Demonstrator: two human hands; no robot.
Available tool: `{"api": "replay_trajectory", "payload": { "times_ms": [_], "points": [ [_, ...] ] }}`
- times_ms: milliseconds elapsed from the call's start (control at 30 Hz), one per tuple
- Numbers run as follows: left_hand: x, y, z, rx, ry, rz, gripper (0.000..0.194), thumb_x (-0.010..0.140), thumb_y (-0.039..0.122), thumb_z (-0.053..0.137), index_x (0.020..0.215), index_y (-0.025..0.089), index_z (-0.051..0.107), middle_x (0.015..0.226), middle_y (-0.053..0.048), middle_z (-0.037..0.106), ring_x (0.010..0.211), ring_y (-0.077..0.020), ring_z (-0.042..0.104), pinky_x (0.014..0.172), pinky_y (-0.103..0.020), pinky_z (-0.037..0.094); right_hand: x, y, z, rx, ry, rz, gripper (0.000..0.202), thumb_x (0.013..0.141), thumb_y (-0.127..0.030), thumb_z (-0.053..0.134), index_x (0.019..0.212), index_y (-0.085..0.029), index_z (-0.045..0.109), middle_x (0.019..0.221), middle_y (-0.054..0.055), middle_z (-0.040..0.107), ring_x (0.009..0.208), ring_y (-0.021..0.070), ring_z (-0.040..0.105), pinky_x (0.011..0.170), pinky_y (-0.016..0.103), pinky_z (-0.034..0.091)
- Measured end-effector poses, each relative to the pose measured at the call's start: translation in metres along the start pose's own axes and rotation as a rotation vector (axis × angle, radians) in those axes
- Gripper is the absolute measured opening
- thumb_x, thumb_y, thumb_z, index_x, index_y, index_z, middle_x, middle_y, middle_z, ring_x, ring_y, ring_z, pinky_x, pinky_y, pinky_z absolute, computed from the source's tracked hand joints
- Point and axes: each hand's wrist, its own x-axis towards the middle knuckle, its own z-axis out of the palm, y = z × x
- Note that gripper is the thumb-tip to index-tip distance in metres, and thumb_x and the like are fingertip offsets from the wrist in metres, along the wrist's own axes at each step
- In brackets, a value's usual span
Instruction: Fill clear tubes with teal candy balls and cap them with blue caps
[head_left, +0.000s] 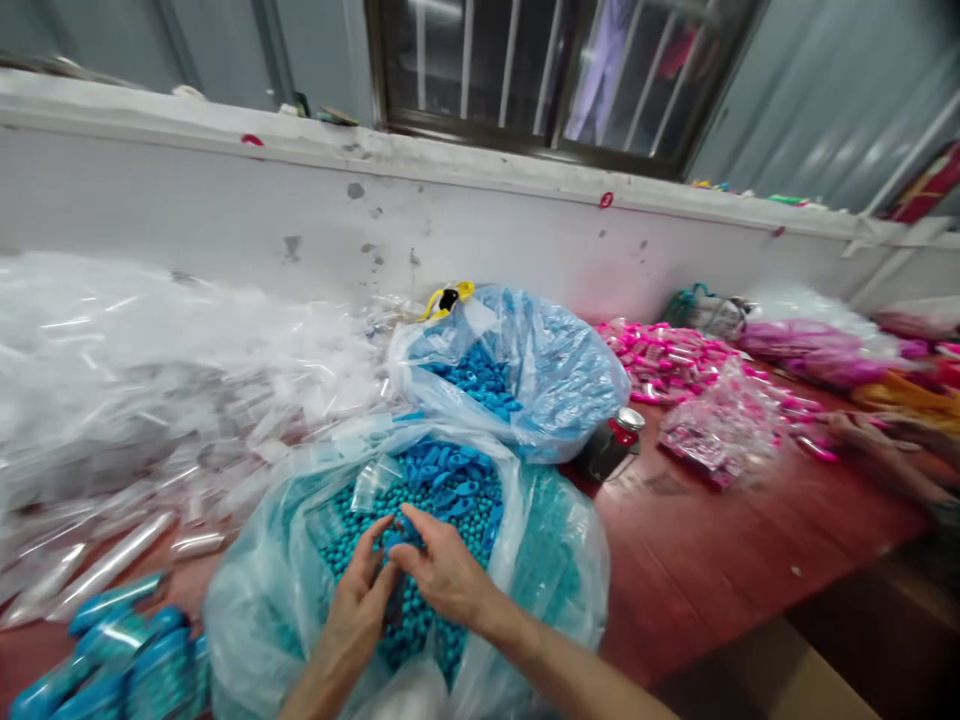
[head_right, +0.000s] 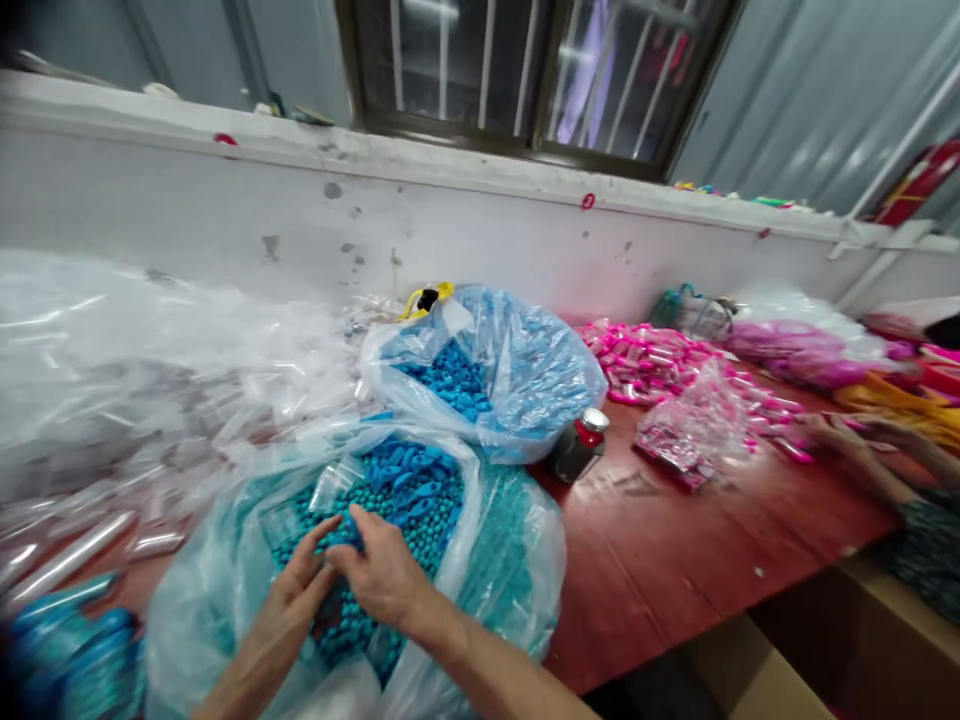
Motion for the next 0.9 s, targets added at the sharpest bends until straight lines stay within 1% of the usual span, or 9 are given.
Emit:
{"api": "replay_trajectory", "payload": {
  "times_ms": [67, 133, 233, 300, 400, 467, 567, 700, 900],
  "points": [
    [0.000, 0.001, -0.002, -0.039, 0.024, 0.001, 0.070, 0.066, 0.052, 0.060, 0.124, 0.021, 0.035, 0.062, 0.005, 0.056, 0.045, -0.0088, 0.049, 0.043, -0.018, 0.040, -0.005, -0.004, 0.000, -0.109, -0.151, -0.006, 0.078, 0.070, -0.041, 0.061, 0.135, -0.016, 0.026, 0.137, 0.012, 0.032, 0.126, 0.0282, 0.027, 0.101, 0.042, 0.025],
    [0.002, 0.002, -0.004, -0.074, 0.039, -0.005, 0.067, 0.064, 0.049, 0.064, 0.121, 0.021, 0.042, 0.090, -0.001, 0.062, 0.075, -0.0140, 0.058, 0.063, -0.020, 0.046, -0.008, -0.004, 0.000, -0.169, -0.253, -0.007, 0.106, 0.059, -0.046, 0.070, 0.139, -0.013, 0.009, 0.142, 0.017, 0.017, 0.129, 0.0319, 0.015, 0.102, 0.044, 0.022],
    [0.001, 0.004, -0.004, -0.092, 0.054, -0.013, 0.067, 0.061, 0.047, 0.067, 0.119, 0.020, 0.046, 0.109, -0.004, 0.058, 0.096, -0.0188, 0.053, 0.073, -0.021, 0.044, -0.010, 0.003, 0.001, -0.205, -0.243, -0.030, 0.116, 0.050, -0.043, 0.076, 0.139, -0.014, 0.007, 0.142, 0.017, 0.019, 0.128, 0.0324, 0.018, 0.101, 0.044, 0.023],
    [-0.002, 0.005, -0.001, -0.090, 0.026, -0.036, 0.070, 0.062, 0.048, 0.066, 0.121, 0.020, 0.042, 0.089, -0.002, 0.062, 0.072, -0.0154, 0.057, 0.056, -0.020, 0.044, -0.013, 0.007, 0.001, -0.171, -0.190, -0.025, 0.109, 0.053, -0.039, 0.075, 0.139, -0.014, 0.011, 0.140, 0.017, 0.024, 0.127, 0.0308, 0.024, 0.101, 0.043, 0.025],
    [-0.005, 0.003, 0.002, -0.097, -0.056, -0.059, 0.071, 0.066, 0.051, 0.061, 0.125, 0.019, 0.034, 0.054, 0.007, 0.049, 0.037, -0.0060, 0.039, 0.036, -0.018, 0.029, -0.014, 0.011, -0.003, -0.057, -0.139, -0.028, 0.070, 0.076, -0.036, 0.056, 0.135, -0.016, 0.026, 0.136, 0.012, 0.035, 0.124, 0.0247, 0.032, 0.100, 0.041, 0.027],
    [-0.006, 0.001, 0.002, -0.099, -0.090, -0.039, 0.068, 0.067, 0.052, 0.059, 0.122, 0.019, 0.036, 0.050, 0.009, 0.040, 0.034, -0.0044, 0.033, 0.034, -0.017, 0.027, -0.012, 0.012, -0.006, 0.010, -0.098, -0.053, 0.045, 0.084, -0.033, 0.043, 0.128, -0.020, 0.041, 0.127, 0.008, 0.047, 0.117, 0.0214, 0.041, 0.099, 0.039, 0.029],
    [-0.005, 0.000, 0.000, -0.082, -0.096, 0.013, 0.062, 0.067, 0.052, 0.058, 0.116, 0.018, 0.040, 0.054, 0.009, 0.038, 0.037, -0.0042, 0.036, 0.036, -0.017, 0.031, -0.006, 0.014, -0.006, 0.072, -0.004, -0.079, 0.033, 0.085, -0.030, 0.041, 0.114, -0.021, 0.054, 0.104, 0.005, 0.061, 0.096, 0.0191, 0.055, 0.086, 0.034, 0.041],
    [-0.005, 0.000, -0.002, -0.081, -0.109, 0.050, 0.056, 0.068, 0.052, 0.057, 0.111, 0.019, 0.041, 0.059, 0.008, 0.040, 0.037, -0.0031, 0.035, 0.035, -0.017, 0.030, -0.003, 0.016, 0.002, 0.158, 0.040, -0.070, 0.030, 0.083, -0.032, 0.043, 0.109, -0.020, 0.053, 0.085, 0.002, 0.060, 0.074, 0.0154, 0.056, 0.066, 0.027, 0.047],
    [-0.006, -0.002, -0.003, -0.077, -0.065, 0.047, 0.048, 0.073, 0.045, 0.054, 0.112, 0.020, 0.040, 0.062, 0.007, 0.038, 0.041, -0.0038, 0.035, 0.036, -0.017, 0.032, -0.004, 0.018, 0.012, 0.298, 0.158, 0.021, 0.033, 0.081, -0.038, 0.045, 0.109, -0.020, 0.045, 0.089, 0.005, 0.058, 0.081, 0.0178, 0.056, 0.063, 0.027, 0.050]
  ]
}}
